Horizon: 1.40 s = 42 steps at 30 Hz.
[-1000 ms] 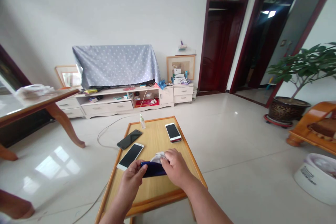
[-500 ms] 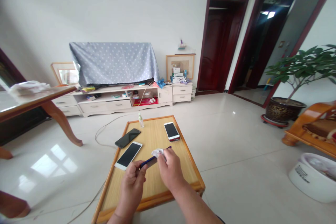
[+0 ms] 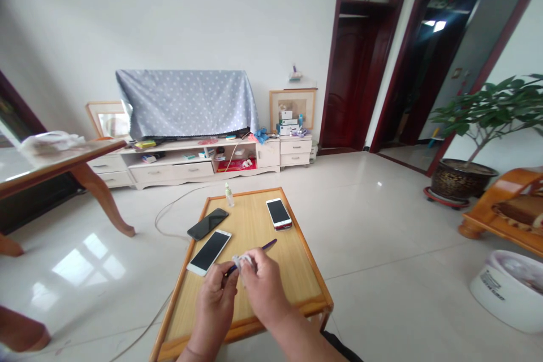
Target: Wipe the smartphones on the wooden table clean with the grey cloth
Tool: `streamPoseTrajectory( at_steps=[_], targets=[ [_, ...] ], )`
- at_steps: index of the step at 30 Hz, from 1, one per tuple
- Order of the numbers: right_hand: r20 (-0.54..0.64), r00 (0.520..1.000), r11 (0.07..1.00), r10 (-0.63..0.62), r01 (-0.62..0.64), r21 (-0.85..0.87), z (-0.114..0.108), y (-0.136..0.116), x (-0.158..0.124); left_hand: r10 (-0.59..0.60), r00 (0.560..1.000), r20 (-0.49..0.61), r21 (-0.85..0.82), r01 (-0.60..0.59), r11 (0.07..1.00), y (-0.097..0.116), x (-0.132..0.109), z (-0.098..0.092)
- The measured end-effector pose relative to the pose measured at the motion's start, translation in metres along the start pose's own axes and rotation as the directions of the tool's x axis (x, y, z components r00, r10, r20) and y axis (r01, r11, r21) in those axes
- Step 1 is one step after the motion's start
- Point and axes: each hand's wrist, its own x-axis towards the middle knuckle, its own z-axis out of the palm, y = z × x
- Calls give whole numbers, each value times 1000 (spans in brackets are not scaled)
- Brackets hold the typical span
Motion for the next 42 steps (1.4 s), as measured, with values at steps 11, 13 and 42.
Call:
streamPoseTrajectory(
  at_steps=[11, 13, 42],
  targets=[
    [-315, 946, 984, -71, 14, -180, -30, 21, 27, -117, 992, -42, -135, 110, 985, 9, 1, -8],
    [-218, 968, 977, -125, 81, -198, -18, 15, 14, -165, 986, -26, -195, 157, 968, 11, 2, -5],
    [-22, 929, 691, -368, 258, -675, 10, 16, -4, -559, 787, 260, -802, 499, 329, -3, 1, 6]
  ],
)
